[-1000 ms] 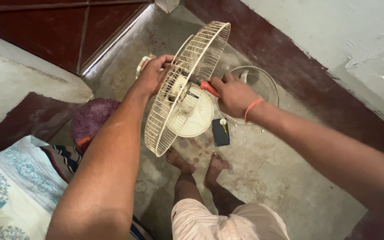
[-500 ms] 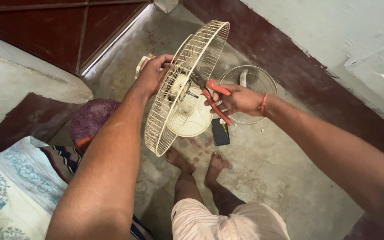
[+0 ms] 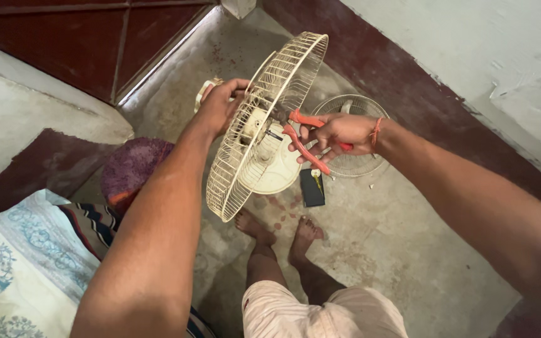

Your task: The person services a pedestal fan on the floor. They use a screwdriver to loosen the rear guard cap, remove the front grille and fan blades, then use pliers on the fan motor hub, working on the disassembled parts.

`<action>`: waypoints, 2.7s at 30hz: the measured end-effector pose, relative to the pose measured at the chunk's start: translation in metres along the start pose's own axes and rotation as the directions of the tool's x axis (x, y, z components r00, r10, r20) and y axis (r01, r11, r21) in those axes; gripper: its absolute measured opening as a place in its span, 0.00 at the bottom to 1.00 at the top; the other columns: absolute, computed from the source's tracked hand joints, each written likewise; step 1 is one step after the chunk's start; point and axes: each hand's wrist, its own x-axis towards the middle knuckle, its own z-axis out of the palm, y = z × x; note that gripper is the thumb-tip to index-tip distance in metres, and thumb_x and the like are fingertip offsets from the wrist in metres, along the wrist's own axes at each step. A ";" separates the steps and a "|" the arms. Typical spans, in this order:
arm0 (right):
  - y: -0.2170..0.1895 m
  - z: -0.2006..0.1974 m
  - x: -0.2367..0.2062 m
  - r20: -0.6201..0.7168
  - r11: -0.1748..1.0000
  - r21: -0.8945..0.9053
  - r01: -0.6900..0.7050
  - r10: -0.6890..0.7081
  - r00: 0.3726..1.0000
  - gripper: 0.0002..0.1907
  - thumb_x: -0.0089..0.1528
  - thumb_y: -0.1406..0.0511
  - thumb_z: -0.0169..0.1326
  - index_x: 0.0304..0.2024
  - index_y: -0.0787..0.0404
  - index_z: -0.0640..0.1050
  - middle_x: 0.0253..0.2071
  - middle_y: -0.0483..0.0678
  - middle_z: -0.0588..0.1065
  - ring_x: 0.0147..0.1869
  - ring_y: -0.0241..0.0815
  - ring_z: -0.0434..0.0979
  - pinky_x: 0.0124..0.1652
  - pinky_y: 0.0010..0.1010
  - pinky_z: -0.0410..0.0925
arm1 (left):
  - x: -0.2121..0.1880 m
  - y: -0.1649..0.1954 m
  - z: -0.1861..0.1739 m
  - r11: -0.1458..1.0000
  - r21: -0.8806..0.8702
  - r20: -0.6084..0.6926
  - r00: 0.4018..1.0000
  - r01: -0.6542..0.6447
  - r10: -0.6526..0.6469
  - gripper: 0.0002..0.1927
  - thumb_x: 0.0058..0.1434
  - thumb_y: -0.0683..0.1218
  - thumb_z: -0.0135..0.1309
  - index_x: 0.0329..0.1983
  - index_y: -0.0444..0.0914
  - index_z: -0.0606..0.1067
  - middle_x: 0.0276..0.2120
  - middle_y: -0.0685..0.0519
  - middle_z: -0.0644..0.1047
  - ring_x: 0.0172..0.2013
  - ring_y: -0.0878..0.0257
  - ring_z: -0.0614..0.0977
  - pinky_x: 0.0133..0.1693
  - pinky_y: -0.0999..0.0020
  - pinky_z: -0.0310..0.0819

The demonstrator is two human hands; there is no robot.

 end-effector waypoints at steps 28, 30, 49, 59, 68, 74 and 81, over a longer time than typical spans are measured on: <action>0.040 0.017 0.016 -0.207 0.499 -0.857 0.128 -0.562 0.800 0.22 0.54 0.75 0.48 0.52 0.60 0.72 0.50 0.54 0.71 0.57 0.52 0.71 0.56 0.44 0.65 | 0.006 0.004 -0.001 0.759 -0.631 0.046 0.985 0.159 -0.168 0.10 0.71 0.39 0.53 0.51 0.27 0.78 0.40 0.48 0.81 0.40 0.63 0.82 0.45 0.69 0.76; 0.038 0.013 0.013 -0.167 0.779 -0.575 0.249 -0.411 0.896 0.21 0.57 0.75 0.46 0.53 0.60 0.73 0.50 0.53 0.71 0.56 0.47 0.72 0.55 0.40 0.68 | 0.000 0.005 -0.002 0.999 -0.029 -0.034 0.999 0.038 -0.039 0.11 0.70 0.41 0.52 0.53 0.35 0.78 0.42 0.53 0.82 0.42 0.68 0.81 0.47 0.73 0.76; -0.007 -0.011 0.006 -0.006 0.998 -0.011 -0.069 0.069 0.998 0.25 0.50 0.79 0.41 0.50 0.63 0.72 0.59 0.52 0.73 0.59 0.50 0.79 0.52 0.43 0.75 | -0.004 0.003 -0.003 0.969 0.240 -0.002 0.998 -0.064 0.067 0.11 0.72 0.40 0.50 0.55 0.37 0.77 0.43 0.54 0.79 0.42 0.72 0.78 0.47 0.79 0.76; -0.002 0.004 0.014 -0.187 0.872 -0.490 0.006 -0.112 0.976 0.22 0.57 0.72 0.46 0.54 0.55 0.73 0.43 0.50 0.73 0.46 0.42 0.74 0.42 0.37 0.69 | -0.001 -0.001 -0.003 0.971 0.240 -0.038 0.999 -0.019 0.029 0.12 0.68 0.38 0.52 0.54 0.38 0.78 0.42 0.55 0.79 0.41 0.72 0.79 0.44 0.78 0.78; 0.032 0.038 0.008 -0.156 -0.009 -0.962 -0.272 -0.800 0.580 0.25 0.57 0.69 0.52 0.58 0.57 0.74 0.51 0.60 0.69 0.54 0.61 0.68 0.48 0.52 0.63 | -0.006 0.007 -0.003 0.945 0.319 -0.021 0.997 -0.068 0.078 0.11 0.69 0.40 0.54 0.54 0.38 0.78 0.43 0.53 0.83 0.42 0.68 0.81 0.47 0.72 0.77; 0.057 0.031 0.004 -0.168 0.037 -0.966 -0.254 -0.839 0.517 0.24 0.57 0.70 0.53 0.57 0.57 0.74 0.51 0.59 0.68 0.54 0.61 0.68 0.49 0.51 0.63 | 0.000 0.000 -0.004 0.988 0.134 0.011 0.997 -0.079 0.078 0.14 0.67 0.38 0.52 0.54 0.37 0.78 0.43 0.53 0.83 0.43 0.69 0.82 0.47 0.72 0.78; 0.109 0.026 -0.006 -0.460 0.587 -0.809 0.028 -0.662 0.591 0.16 0.54 0.72 0.54 0.45 0.61 0.74 0.45 0.59 0.69 0.52 0.60 0.69 0.51 0.45 0.65 | -0.001 -0.004 -0.006 0.918 0.360 0.006 0.984 -0.169 0.178 0.11 0.70 0.40 0.52 0.54 0.37 0.78 0.42 0.52 0.84 0.43 0.67 0.81 0.49 0.70 0.74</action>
